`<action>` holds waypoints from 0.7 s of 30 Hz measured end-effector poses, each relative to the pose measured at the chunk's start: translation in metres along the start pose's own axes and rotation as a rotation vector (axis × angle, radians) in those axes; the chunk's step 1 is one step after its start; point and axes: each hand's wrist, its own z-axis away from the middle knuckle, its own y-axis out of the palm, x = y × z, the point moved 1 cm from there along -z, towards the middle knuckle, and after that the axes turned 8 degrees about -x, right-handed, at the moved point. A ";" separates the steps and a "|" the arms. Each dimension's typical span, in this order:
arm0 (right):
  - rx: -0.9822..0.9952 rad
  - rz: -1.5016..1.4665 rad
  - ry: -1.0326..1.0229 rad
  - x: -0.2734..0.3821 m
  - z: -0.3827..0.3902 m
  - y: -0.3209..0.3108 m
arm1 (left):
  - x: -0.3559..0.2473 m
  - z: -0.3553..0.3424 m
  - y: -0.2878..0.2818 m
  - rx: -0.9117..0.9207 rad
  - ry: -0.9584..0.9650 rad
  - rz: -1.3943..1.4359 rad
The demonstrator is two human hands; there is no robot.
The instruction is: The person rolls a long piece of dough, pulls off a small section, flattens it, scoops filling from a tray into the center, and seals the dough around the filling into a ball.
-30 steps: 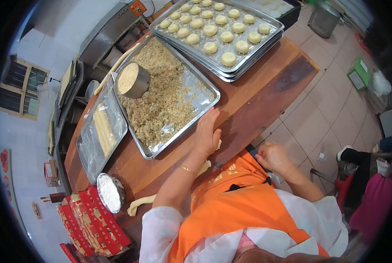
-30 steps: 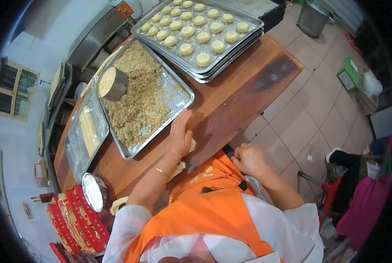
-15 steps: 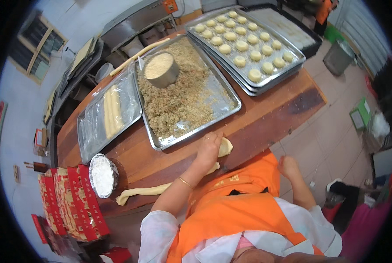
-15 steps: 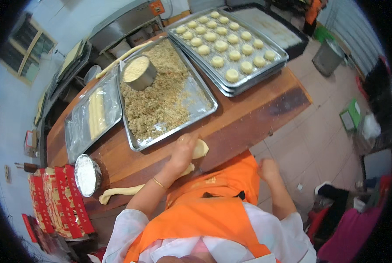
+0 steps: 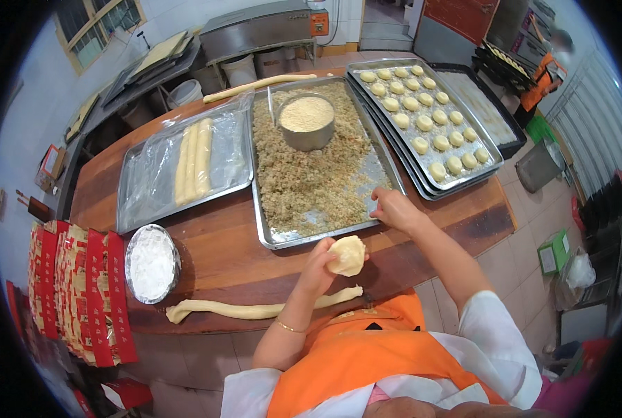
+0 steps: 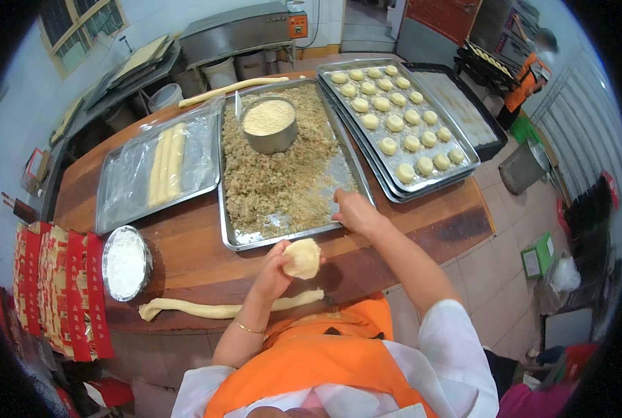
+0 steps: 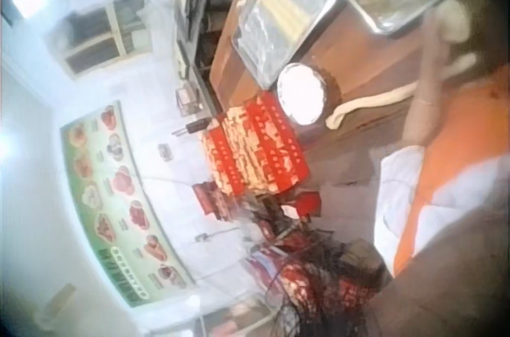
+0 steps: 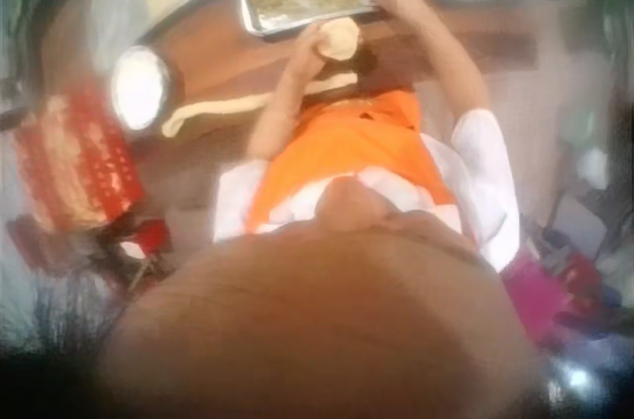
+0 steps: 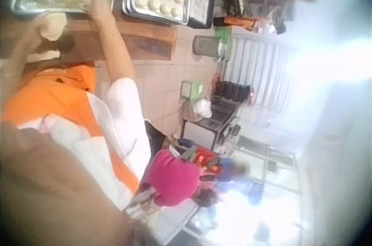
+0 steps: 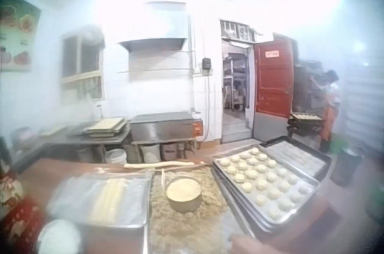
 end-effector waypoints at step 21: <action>0.083 0.418 -0.475 0.035 -0.073 0.087 | -0.024 0.023 -0.047 -0.128 0.131 0.116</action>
